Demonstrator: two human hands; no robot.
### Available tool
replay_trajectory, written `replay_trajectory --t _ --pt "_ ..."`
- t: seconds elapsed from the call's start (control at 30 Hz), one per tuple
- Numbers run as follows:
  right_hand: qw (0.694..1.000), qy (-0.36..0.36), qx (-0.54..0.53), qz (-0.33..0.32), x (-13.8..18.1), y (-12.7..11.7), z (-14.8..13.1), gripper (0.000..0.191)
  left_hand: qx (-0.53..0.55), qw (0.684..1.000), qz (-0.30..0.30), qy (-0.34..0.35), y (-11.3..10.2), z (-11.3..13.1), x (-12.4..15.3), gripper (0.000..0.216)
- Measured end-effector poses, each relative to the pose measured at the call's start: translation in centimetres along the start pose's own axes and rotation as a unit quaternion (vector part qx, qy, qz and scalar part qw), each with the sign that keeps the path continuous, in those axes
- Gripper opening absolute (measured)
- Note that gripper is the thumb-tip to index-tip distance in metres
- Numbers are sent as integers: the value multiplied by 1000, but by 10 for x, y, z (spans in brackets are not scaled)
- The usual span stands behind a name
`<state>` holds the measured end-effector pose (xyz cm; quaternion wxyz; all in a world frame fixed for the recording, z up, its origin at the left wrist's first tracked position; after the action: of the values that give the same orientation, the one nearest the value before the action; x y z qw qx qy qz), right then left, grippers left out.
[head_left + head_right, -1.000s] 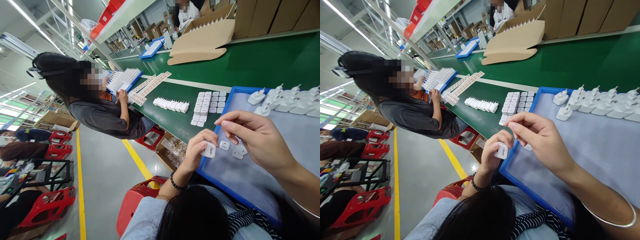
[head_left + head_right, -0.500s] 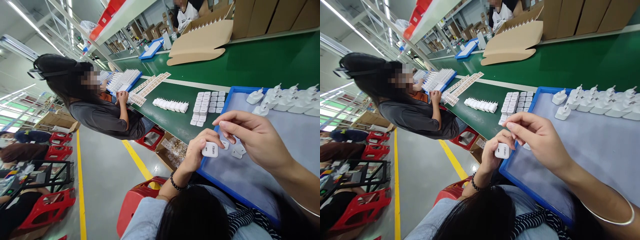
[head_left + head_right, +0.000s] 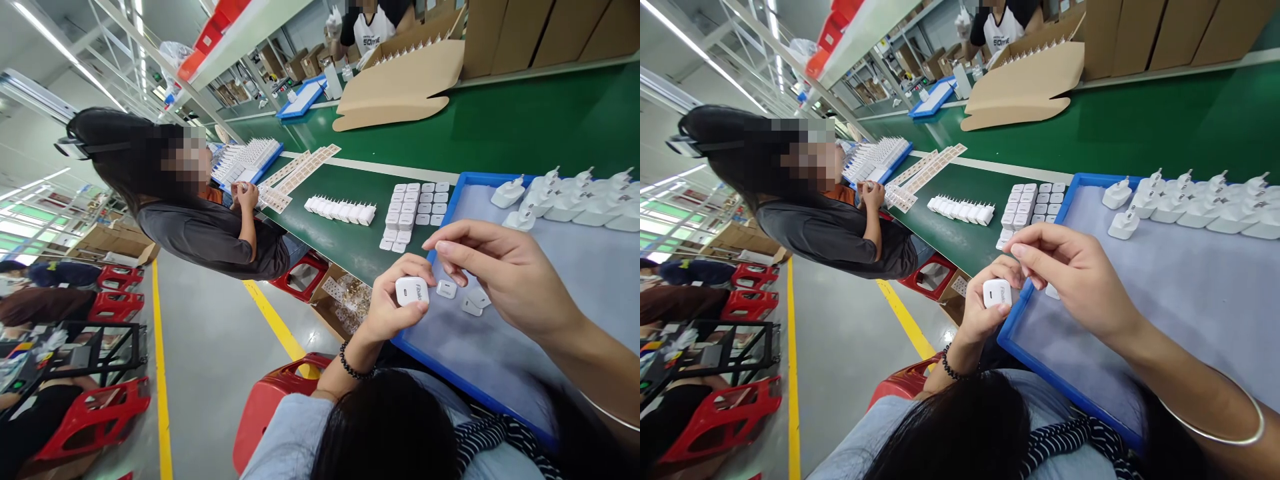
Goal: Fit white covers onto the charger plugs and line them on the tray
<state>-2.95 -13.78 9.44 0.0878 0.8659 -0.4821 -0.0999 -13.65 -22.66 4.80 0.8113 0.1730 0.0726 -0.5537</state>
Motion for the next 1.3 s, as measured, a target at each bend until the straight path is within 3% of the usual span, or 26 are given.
replay_trajectory --t 0.17,0.27,0.37,0.43,0.5,0.57,0.63,0.7,0.77,0.9,0.97,1.1,1.2,1.23,1.3 --pt "1000 0 -1 3 1 -2 0 9 35 998 46 4 -1 -3 -1 20" --pt "1000 2 3 20 -1 -6 -3 8 51 995 84 -24 -2 -7 -4 29" --pt "999 -19 31 34 -5 -14 -11 10 83 989 81 -97 3 -13 -8 54" --pt "995 -33 90 -4 -9 -15 -12 13 150 970 79 -174 9 -19 -10 60" --pt "977 -42 193 -83 -10 -10 -4 22 225 937 94 -249 14 -25 -11 61" --pt "937 -59 320 -130 -11 -4 12 39 280 904 123 -298 16 -30 -11 59" --pt "888 -73 440 -113 -13 0 29 36 303 885 165 -314 13 -34 -12 56" --pt "851 -73 512 -89 -15 5 41 18 303 876 200 -318 9 -37 -12 53" --pt "843 -65 527 -90 -16 11 48 11 287 873 216 -330 5 -40 -11 54" --pt "855 -34 510 -92 -19 14 56 10 248 881 221 -336 -2 -42 -8 46" --pt "860 -11 503 -83 -22 12 60 12 214 901 197 -321 -6 -41 -8 41" --pt "880 -29 473 -23 -35 -2 55 24 89 955 65 -276 -16 -39 -14 49" --pt "834 -41 550 33 -48 -32 44 26 -150 977 24 -152 -39 -35 -33 39" --pt "808 -31 588 38 -53 -44 43 26 -265 959 37 -97 -50 -34 -42 35" --pt "761 -9 648 17 -60 -64 47 26 -499 863 81 -18 -72 -35 -63 43"
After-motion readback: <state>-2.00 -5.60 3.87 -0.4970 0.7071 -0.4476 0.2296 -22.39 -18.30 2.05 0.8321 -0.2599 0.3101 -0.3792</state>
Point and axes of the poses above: each hand's wrist, its own x-axis away from the middle knuckle, its own y-axis out of the palm, z = x × y, the point moved 6 cm from there along -x, towards the middle knuckle, and after that the axes turned 11 degrees about z, right-handed, at the moved point
